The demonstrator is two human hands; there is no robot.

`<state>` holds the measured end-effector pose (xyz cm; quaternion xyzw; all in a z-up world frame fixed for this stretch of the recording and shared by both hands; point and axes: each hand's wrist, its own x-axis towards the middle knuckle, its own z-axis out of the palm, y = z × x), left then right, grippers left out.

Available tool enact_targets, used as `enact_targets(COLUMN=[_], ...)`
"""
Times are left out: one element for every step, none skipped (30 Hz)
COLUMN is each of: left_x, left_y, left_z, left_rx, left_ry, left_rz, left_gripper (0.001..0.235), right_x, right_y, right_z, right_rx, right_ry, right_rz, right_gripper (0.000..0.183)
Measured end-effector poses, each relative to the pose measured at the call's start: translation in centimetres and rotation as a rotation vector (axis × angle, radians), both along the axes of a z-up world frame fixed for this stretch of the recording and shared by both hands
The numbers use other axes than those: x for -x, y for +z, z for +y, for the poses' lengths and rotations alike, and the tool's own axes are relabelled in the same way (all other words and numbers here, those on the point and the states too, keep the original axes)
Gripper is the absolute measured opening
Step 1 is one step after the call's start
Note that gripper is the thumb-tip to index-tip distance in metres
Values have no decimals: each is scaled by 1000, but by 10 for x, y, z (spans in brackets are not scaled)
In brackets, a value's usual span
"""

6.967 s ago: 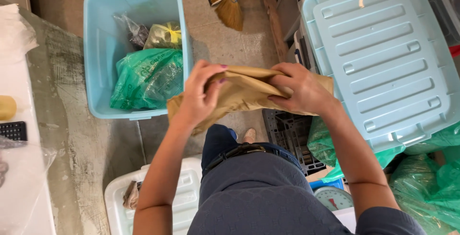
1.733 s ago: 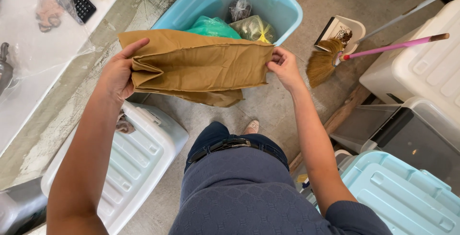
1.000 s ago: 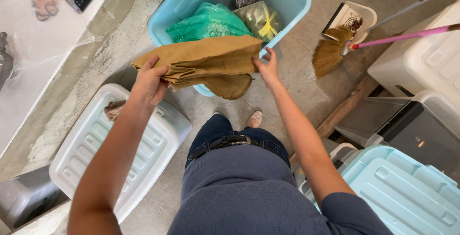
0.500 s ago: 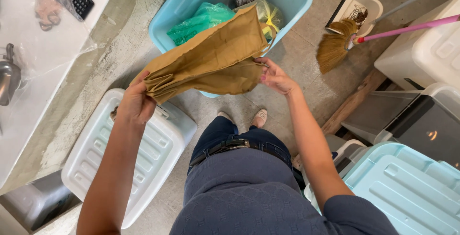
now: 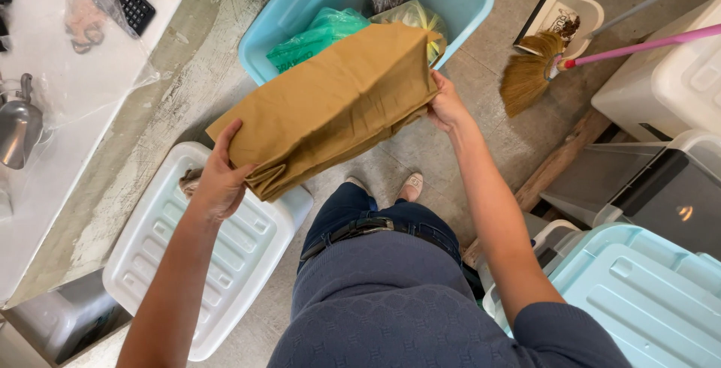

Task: Folding a tote bag and securing lids on plastic storage bins

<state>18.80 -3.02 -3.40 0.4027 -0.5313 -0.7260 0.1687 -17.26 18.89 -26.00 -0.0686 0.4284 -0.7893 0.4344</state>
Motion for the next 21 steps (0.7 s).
enact_targets(left_x=[1,2,3,0,-3,-5,-5,-2,1,-7,-15,-24,-24,-25,-27,-28,-28,-30,-29,-28,-28], left_y=[-3,-7,-11,-23,-36,-48,-47,-45,-44,-65,-86,-107,-108,-108,-109,-103,-97,-90,-89,-87,-85], left_z=[1,2,4,3,3,3,12,19,26,22,19,19,22,26,31,33,36,39,44,48,52], left_rx=[-2,14,29,28,-41,-109,-108,-140,-172,-171,-137,-103,-102,-32,36,38,138,237,237,291,345], left_ry=[-1,-8,-15,-13,84,180,181,231,281,280,296,316,318,279,239,237,201,165,165,151,137], left_rz=[-2,25,51,51,87,125,125,124,123,123,110,95,94,60,26,28,-3,-36,-36,-43,-49], left_gripper=[97,96,96,96,93,90,90,88,86,86,86,87,87,90,94,94,92,91,91,88,86], right_x=[-2,-3,-3,-8,-12,-16,-36,-53,-71,-79,-88,-97,-96,-98,-100,-98,-96,-94,-94,-93,-93], right_y=[7,14,21,6,-9,-23,17,58,99,86,74,61,23,-16,-54,-61,-67,-73,-78,-82,-86], right_z=[-4,-7,-11,-14,-18,-21,-23,-27,-31,-34,-37,-40,-49,-57,-65,-69,-73,-76,-75,-76,-77], right_rx=[-2,7,15,14,-194,-399,-399,-324,-239,-237,-136,-34,-34,-78,-122,-120,-189,-258,-257,-299,-340], right_ry=[-1,-36,-71,-70,-125,-182,-182,-146,-104,-105,-35,39,41,21,2,1,-37,-74,-75,-107,-139], right_rz=[-2,10,21,21,38,58,58,-320,-696,-695,-778,-859,-860,-741,-622,-620,-558,-497,-497,-449,-401], right_gripper=[53,53,53,53,72,93,93,117,145,145,122,103,103,66,31,31,27,24,24,26,29])
